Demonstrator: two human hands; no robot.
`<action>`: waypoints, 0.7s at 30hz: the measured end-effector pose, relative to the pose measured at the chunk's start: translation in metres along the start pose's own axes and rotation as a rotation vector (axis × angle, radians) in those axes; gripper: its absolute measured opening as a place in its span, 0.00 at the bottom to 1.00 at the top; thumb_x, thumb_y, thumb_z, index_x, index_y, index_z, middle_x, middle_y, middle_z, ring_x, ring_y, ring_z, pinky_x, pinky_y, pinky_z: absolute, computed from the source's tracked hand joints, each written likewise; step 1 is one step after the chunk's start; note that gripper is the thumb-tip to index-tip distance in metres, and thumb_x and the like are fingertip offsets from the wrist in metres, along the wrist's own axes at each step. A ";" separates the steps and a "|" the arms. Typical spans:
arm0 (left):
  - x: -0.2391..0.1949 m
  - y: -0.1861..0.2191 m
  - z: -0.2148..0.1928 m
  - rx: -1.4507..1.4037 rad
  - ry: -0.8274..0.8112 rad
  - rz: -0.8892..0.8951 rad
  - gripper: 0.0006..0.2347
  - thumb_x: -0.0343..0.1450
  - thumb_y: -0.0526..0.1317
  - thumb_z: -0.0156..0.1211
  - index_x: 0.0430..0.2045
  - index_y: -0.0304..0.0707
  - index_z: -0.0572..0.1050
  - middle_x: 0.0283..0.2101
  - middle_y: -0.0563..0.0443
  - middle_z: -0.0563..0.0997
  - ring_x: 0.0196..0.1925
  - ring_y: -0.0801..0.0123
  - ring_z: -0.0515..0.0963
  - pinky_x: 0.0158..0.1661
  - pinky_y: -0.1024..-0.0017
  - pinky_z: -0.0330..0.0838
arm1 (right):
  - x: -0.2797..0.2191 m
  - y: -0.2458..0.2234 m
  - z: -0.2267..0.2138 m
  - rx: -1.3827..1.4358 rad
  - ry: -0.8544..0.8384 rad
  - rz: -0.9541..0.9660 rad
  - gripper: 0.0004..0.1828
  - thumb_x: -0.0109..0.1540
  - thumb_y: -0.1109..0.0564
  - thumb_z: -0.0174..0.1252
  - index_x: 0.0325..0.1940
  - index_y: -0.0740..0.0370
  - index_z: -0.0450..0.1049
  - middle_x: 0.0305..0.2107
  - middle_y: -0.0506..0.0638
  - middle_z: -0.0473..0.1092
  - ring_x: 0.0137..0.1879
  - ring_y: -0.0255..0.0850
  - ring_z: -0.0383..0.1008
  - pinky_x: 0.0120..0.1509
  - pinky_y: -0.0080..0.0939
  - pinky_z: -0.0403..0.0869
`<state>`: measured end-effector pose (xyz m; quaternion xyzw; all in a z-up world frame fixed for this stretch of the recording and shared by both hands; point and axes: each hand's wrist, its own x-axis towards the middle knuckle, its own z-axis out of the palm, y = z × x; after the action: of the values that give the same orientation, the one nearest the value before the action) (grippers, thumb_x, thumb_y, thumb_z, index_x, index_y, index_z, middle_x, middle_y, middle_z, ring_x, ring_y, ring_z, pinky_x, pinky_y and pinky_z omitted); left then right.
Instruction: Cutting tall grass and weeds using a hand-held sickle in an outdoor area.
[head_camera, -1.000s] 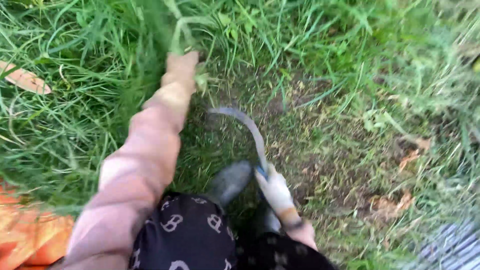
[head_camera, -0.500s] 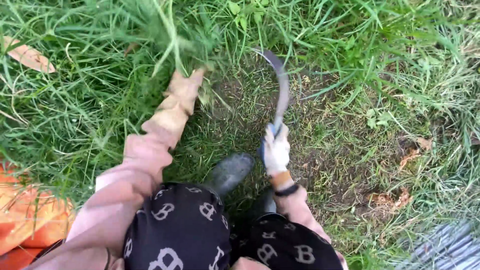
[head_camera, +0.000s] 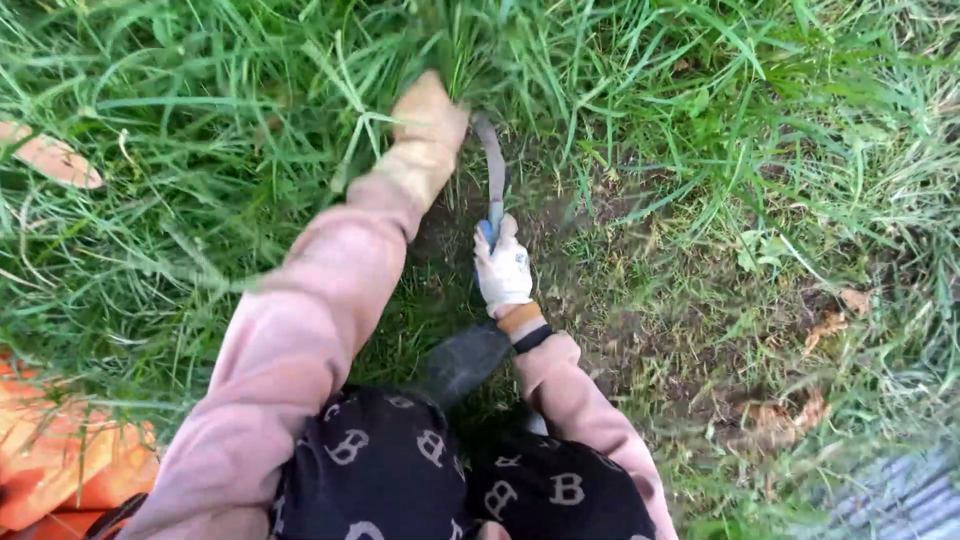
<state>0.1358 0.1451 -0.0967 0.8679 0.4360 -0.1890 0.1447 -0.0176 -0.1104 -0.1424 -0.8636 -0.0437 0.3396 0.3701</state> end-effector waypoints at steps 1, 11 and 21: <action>0.025 -0.004 0.019 0.109 0.040 0.035 0.23 0.79 0.62 0.79 0.57 0.47 0.84 0.52 0.44 0.95 0.60 0.45 0.97 0.54 0.42 0.94 | -0.013 0.001 -0.004 -0.001 0.002 0.034 0.33 0.81 0.27 0.59 0.80 0.49 0.67 0.49 0.71 0.90 0.59 0.74 0.94 0.64 0.84 0.88; -0.044 -0.101 -0.110 -0.708 -0.486 -0.312 0.32 0.83 0.48 0.61 0.90 0.53 0.72 0.93 0.41 0.70 0.96 0.54 0.68 0.92 0.46 0.65 | -0.196 0.113 -0.128 0.302 0.232 0.399 0.18 0.83 0.33 0.61 0.54 0.47 0.80 0.30 0.46 0.75 0.36 0.41 0.74 0.48 0.52 0.76; -0.107 -0.010 0.055 -0.155 -0.016 0.106 0.25 0.81 0.56 0.81 0.64 0.40 0.79 0.58 0.42 0.92 0.55 0.44 0.96 0.54 0.45 0.94 | -0.074 -0.024 -0.102 0.422 0.095 0.502 0.25 0.82 0.30 0.52 0.72 0.45 0.73 0.32 0.45 0.83 0.27 0.40 0.85 0.31 0.43 0.88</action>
<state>0.0584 0.0532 -0.0976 0.8744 0.4017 -0.1535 0.2245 -0.0069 -0.1791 -0.0347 -0.7666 0.2590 0.3809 0.4473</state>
